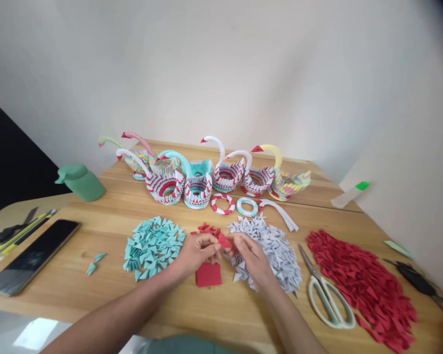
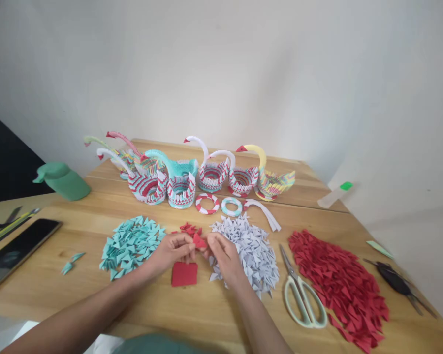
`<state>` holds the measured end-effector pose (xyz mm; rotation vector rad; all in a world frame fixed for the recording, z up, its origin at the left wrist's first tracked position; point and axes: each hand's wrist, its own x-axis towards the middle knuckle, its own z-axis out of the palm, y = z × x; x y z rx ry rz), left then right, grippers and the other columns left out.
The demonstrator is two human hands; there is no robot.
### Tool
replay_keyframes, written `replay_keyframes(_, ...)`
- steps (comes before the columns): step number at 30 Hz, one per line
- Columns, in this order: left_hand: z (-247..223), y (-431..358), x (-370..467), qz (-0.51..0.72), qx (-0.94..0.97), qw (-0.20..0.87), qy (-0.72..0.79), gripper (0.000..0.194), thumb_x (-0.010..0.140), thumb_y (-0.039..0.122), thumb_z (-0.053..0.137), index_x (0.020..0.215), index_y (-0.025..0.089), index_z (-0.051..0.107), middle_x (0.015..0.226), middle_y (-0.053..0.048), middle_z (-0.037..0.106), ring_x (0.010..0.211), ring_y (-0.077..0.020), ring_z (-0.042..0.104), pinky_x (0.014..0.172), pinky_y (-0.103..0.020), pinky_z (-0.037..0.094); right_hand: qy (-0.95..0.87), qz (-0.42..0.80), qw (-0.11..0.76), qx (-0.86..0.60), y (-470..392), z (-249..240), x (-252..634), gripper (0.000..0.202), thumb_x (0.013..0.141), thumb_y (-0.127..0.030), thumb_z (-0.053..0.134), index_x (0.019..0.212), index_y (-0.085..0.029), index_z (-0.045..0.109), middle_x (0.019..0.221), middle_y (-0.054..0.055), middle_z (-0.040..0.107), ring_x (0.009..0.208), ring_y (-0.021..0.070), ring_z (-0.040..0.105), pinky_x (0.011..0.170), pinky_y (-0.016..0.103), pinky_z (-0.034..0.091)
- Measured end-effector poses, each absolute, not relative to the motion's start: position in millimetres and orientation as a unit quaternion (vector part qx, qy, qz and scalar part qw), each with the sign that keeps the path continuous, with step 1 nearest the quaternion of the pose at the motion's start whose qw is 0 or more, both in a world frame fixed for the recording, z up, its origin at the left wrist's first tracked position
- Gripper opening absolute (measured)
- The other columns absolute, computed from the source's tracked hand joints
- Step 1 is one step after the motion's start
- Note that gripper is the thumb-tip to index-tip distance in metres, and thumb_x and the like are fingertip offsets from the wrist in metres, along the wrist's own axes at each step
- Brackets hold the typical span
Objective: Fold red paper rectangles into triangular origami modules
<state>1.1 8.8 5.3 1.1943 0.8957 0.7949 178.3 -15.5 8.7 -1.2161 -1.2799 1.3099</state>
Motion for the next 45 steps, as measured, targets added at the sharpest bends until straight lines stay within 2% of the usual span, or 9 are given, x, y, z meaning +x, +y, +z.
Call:
replay_keyframes(6,3.2,9.5,2.0,0.370,0.524,0.658,0.393,0.041,0.070,0.053,0.070,0.072,0.013,0.065,0.060,-0.001,0.065,0.048,-0.0086,0.054,0.050,-0.020,0.042,-0.559,0.453,0.444,-0.535,-18.0,10.1,173.0,0.017,0.080,-0.034,0.063,0.077,-0.018,0.062,0.060,-0.003,0.056,0.051,0.0104,0.047,0.050,0.021,0.037)
replay_keyframes(9,1.7,11.7,0.8,0.366,0.474,0.707,0.377,0.047,0.074,0.059,0.064,0.082,0.012,0.065,0.064,-0.004,0.068,0.046,-0.0102,0.057,0.046,-0.021,0.042,-0.607,0.364,0.458,-0.538,-19.7,10.3,173.2,0.007,0.080,-0.025,0.060,0.079,-0.019,0.065,0.071,0.000,0.064,0.061,0.0133,0.056,0.058,0.023,0.043)
replay_keyframes(13,-0.8,13.7,-2.1,0.339,0.457,0.741,0.357,0.042,0.075,0.053,0.067,0.076,0.011,0.063,0.064,-0.005,0.068,0.045,-0.0098,0.058,0.044,-0.019,0.040,-0.673,0.291,0.459,-0.502,-20.2,8.3,174.4,0.014,0.081,-0.019,0.055,0.081,-0.022,0.069,0.080,0.003,0.069,0.075,0.0173,0.063,0.073,0.028,0.048)
replay_keyframes(19,2.0,14.4,-3.9,0.354,0.479,0.716,0.364,0.037,0.073,0.048,0.070,0.070,0.012,0.061,0.061,-0.002,0.066,0.045,-0.0075,0.054,0.045,-0.019,0.037,-0.588,0.433,0.433,-0.529,-20.5,11.0,175.4,0.031,0.089,-0.038,0.053,0.111,-0.022,0.066,0.093,0.006,0.072,0.084,0.0218,0.066,0.076,0.032,0.050)
replay_keyframes(23,6.8,13.8,-3.0,0.353,0.488,0.700,0.383,0.039,0.071,0.050,0.071,0.069,0.012,0.061,0.059,-0.001,0.065,0.044,-0.0071,0.052,0.045,-0.019,0.037,-0.577,0.468,0.413,-0.527,-20.3,14.2,174.3,0.033,0.087,-0.048,0.053,0.092,-0.019,0.069,0.075,0.005,0.068,0.071,0.0199,0.062,0.065,0.029,0.048)
replay_keyframes(27,7.9,12.3,-1.0,0.352,0.511,0.673,0.402,0.041,0.068,0.052,0.071,0.068,0.013,0.061,0.054,0.001,0.063,0.042,-0.0069,0.050,0.046,-0.019,0.038,-0.598,0.416,0.405,-0.553,-20.3,9.7,173.0,0.025,0.085,-0.040,0.056,0.072,-0.019,0.063,0.063,0.000,0.060,0.056,0.0136,0.051,0.053,0.024,0.038)
replay_keyframes(32,5.3,12.0,0.2,0.340,0.503,0.692,0.390,0.042,0.068,0.052,0.071,0.072,0.012,0.064,0.057,-0.001,0.065,0.043,-0.0074,0.052,0.045,-0.019,0.037,-0.592,0.424,0.401,-0.556,-21.0,7.1,172.0,0.025,0.084,-0.039,0.058,0.068,-0.019,0.060,0.059,-0.002,0.056,0.053,0.0121,0.046,0.051,0.023,0.036)
replay_keyframes(40,2.5,11.9,-2.5,0.348,0.448,0.744,0.353,0.037,0.072,0.047,0.072,0.073,0.012,0.060,0.060,-0.001,0.066,0.043,-0.0077,0.055,0.045,-0.019,0.036,-0.463,0.599,0.465,-0.459,-18.5,6.7,173.9,0.033,0.085,-0.049,0.060,0.086,-0.017,0.068,0.074,0.002,0.063,0.063,0.0126,0.055,0.062,0.025,0.044)
replay_keyframes(45,6.9,10.5,-2.1,0.337,0.450,0.746,0.357,0.037,0.071,0.047,0.072,0.072,0.012,0.060,0.059,-0.001,0.066,0.042,-0.0067,0.054,0.045,-0.019,0.034,-0.446,0.622,0.457,-0.454,-18.2,4.8,170.8,0.034,0.079,-0.050,0.067,0.078,-0.016,0.066,0.067,0.001,0.059,0.060,0.0125,0.053,0.059,0.025,0.042)
